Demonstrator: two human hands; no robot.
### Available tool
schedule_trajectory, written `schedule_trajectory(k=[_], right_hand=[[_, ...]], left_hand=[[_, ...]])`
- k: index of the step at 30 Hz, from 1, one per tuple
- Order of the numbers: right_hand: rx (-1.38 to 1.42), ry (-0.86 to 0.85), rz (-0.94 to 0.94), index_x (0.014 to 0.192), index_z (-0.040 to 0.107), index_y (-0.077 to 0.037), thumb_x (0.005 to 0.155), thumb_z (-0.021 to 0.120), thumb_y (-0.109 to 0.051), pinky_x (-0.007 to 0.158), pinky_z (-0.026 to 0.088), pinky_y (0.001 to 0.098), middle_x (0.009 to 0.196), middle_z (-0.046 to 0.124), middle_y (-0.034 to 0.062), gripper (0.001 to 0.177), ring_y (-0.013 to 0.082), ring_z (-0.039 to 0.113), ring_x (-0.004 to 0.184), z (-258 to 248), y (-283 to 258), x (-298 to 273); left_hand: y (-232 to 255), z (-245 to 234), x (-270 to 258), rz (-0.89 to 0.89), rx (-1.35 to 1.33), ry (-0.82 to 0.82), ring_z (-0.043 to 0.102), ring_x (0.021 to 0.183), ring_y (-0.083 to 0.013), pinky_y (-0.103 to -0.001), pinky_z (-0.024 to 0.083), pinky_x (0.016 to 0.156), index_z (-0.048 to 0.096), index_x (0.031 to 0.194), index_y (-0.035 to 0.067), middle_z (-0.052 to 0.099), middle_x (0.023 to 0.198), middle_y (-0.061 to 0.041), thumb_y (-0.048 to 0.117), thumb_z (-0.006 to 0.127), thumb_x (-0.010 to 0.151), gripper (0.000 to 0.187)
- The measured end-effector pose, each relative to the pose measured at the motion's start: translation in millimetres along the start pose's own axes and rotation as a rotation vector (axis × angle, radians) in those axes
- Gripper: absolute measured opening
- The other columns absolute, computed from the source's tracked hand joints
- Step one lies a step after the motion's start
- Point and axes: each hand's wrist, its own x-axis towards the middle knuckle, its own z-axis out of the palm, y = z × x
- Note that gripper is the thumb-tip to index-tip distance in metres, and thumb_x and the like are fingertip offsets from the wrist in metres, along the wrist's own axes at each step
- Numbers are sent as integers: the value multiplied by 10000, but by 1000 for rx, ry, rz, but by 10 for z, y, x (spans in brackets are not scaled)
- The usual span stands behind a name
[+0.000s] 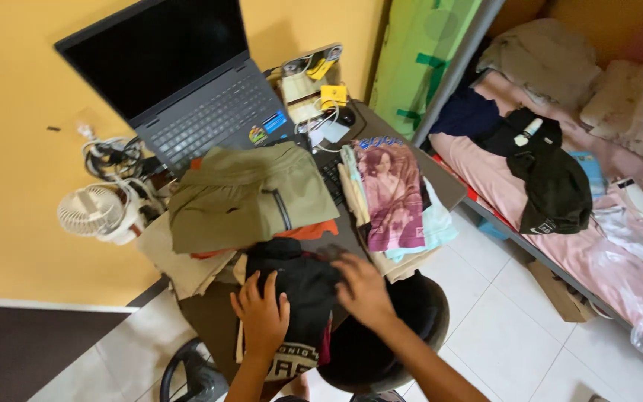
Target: The recorder is organizing a pile of clothes on a desk, sorting them, and then moving them to a closet shelf.
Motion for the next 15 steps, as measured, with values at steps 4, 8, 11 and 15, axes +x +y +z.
schedule_trajectory(k=[4, 8, 11, 15], right_hand=[[-113, 347, 215, 1362, 541, -152, 836, 737, -239, 1043, 444, 516, 1386, 538, 164, 568, 380, 525, 1249, -374, 577, -44], [-108, 429, 471, 1407, 509, -155, 786, 781, -323, 955, 446, 547, 1324, 531, 209, 699, 413, 515, 1171, -945, 709, 179], [-54, 404, 549, 1437, 481, -143, 748, 825, -423, 917, 449, 558, 1296, 555, 205, 820, 419, 518, 1141, -1004, 922, 291], [-21, 350, 638, 1456, 453, -117, 750, 824, -486, 894, 496, 524, 1149, 652, 175, 879, 390, 590, 1050, -838, 1289, 502]], left_hand=[[347, -104, 270, 160, -125, 163, 496, 1218, -403, -635, 341, 1080, 590, 1288, 122, 546, 1315, -166, 230, 629, 840, 462], [684, 139, 596, 208, -396, 82, 556, 1131, -384, -504, 434, 969, 611, 1227, 85, 601, 1203, -149, 110, 655, 824, 406], [989, 365, 910, 306, -555, 29, 573, 1121, -431, -465, 473, 972, 596, 1223, 31, 595, 1192, -213, 38, 656, 794, 433], [1395, 880, 1418, 349, -716, -35, 590, 1138, -436, -464, 487, 982, 573, 1258, -2, 616, 1188, -217, 27, 650, 859, 407]])
